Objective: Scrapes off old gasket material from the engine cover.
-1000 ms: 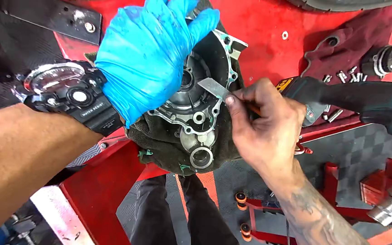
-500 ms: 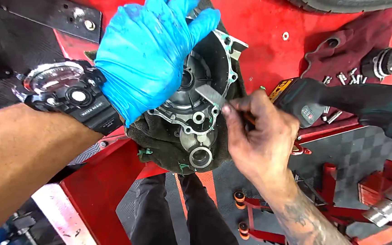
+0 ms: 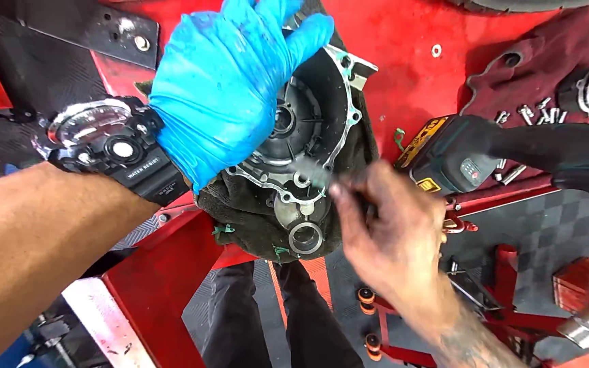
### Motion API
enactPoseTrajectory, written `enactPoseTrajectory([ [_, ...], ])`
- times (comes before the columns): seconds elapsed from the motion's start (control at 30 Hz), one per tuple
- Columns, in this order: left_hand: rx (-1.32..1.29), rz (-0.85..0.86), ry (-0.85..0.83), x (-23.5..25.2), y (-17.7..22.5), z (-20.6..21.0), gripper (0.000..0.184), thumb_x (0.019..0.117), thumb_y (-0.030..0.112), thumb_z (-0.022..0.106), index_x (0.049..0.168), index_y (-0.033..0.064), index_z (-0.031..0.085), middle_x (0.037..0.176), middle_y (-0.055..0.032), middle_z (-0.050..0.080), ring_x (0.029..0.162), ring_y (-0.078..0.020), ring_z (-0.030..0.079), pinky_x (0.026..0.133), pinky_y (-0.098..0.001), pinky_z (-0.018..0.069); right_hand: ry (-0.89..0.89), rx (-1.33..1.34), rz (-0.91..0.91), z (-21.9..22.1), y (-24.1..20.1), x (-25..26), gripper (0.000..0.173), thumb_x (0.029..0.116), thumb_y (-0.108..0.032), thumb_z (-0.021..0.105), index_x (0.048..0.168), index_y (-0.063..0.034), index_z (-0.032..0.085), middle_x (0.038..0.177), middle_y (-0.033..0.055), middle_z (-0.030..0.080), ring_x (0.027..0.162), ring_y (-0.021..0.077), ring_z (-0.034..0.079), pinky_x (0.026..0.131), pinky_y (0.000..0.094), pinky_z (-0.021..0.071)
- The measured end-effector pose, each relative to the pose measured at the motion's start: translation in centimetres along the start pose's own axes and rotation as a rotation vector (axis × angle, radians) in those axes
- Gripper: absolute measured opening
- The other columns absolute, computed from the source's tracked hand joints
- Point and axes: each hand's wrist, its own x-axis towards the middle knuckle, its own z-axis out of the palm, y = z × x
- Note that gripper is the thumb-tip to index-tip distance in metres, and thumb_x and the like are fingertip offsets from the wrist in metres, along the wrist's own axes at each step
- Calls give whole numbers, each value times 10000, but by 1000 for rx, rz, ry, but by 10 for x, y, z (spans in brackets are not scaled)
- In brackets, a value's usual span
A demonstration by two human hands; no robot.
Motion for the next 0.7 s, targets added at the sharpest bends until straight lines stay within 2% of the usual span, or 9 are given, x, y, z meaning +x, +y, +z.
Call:
enactPoseTrajectory([
  [0.1,57,-266,25,6,29,-56,597,963,408,388,1559,444,384,1394,-30,576,1107,-283,602,728,-492,471,65,261,121,-2,-1,-36,50,948,-173,695,958,-132,722,774,-81,665,644,30,603,566,234,531],
  [0.13,-15,-381,-267,21,45,-111,543,1038,339,396,1580,352,358,1380,-114,589,1157,-362,627,804,-584,523,119,365,182,-4,-1,-44,45,950,-161,702,978,-127,712,802,-69,682,655,39,626,572,226,562],
  [0.17,-128,-455,-356,32,52,-137,445,1061,298,429,1501,258,483,1237,-206,657,1101,-448,651,800,-665,506,172,446,241,-5,0,-49,43,951,-149,704,985,-123,705,819,-49,706,666,64,666,581,240,602],
  [0.27,-306,-220,-388,45,30,-144,307,1058,275,458,1173,100,682,958,-165,692,936,-377,678,779,-612,502,254,520,369,-7,0,-59,47,953,-130,687,993,-105,694,806,-17,720,665,112,699,587,267,627],
  [0.33,-334,78,-441,67,12,-139,307,1070,295,452,1164,135,697,1039,-118,708,984,-332,690,824,-591,527,281,465,405,-8,1,-53,39,950,-145,683,985,-129,690,775,-41,703,625,85,675,540,242,595],
  [0.4,-267,249,-486,89,12,-139,350,1075,337,440,1335,247,656,1196,-94,696,1109,-333,671,895,-598,527,290,345,410,-8,3,-42,50,950,-170,687,997,-155,685,782,-76,686,627,39,652,523,214,564],
  [0.43,-222,273,-474,94,18,-141,404,1069,360,424,1433,297,588,1272,-95,673,1170,-348,646,919,-606,516,291,280,405,-8,3,-35,61,955,-188,690,1010,-162,684,801,-85,688,642,23,652,531,209,563],
  [0.57,-150,191,-333,72,29,-159,633,1025,534,353,1566,210,417,1574,-121,450,1434,-375,428,1089,-608,385,284,157,354,4,-12,-8,65,966,-200,699,998,-145,685,838,-75,686,700,8,651,594,223,569],
  [0.7,-125,131,-393,27,36,-161,988,889,840,220,1647,207,231,1716,-141,133,1569,-413,107,1189,-732,91,300,47,314,19,-23,11,83,979,-216,690,973,-134,706,869,-28,664,719,62,640,584,264,544],
])
